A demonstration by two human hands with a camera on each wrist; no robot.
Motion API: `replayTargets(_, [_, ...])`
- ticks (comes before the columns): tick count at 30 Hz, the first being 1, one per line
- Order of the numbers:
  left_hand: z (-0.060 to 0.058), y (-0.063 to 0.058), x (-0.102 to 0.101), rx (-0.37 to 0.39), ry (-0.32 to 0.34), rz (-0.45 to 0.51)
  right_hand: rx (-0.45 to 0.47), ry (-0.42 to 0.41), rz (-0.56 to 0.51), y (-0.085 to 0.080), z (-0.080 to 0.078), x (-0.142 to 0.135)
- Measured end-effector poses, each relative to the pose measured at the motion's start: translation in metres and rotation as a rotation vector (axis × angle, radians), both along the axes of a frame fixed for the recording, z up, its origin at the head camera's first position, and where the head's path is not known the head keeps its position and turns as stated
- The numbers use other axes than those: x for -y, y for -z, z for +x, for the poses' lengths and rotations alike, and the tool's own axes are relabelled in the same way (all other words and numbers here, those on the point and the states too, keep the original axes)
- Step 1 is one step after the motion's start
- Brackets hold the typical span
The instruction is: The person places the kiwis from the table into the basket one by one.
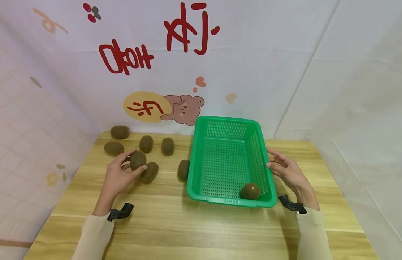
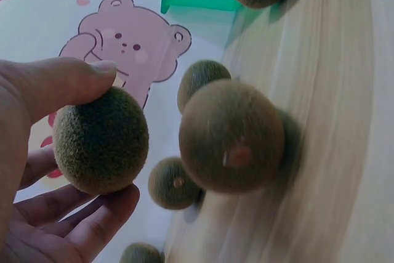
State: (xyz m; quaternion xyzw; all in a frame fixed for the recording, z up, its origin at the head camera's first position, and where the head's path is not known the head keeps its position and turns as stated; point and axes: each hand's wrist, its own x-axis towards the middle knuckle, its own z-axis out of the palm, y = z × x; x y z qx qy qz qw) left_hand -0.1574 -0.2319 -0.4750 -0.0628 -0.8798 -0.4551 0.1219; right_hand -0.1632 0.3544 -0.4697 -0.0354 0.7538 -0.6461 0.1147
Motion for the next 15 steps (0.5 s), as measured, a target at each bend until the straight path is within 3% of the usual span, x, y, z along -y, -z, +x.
replayTargets(15, [-0.014, -0.012, -0.036, -0.010, 0.091, 0.061, 0.001, 0.012, 0.000, -0.001, 0.001, 0.002])
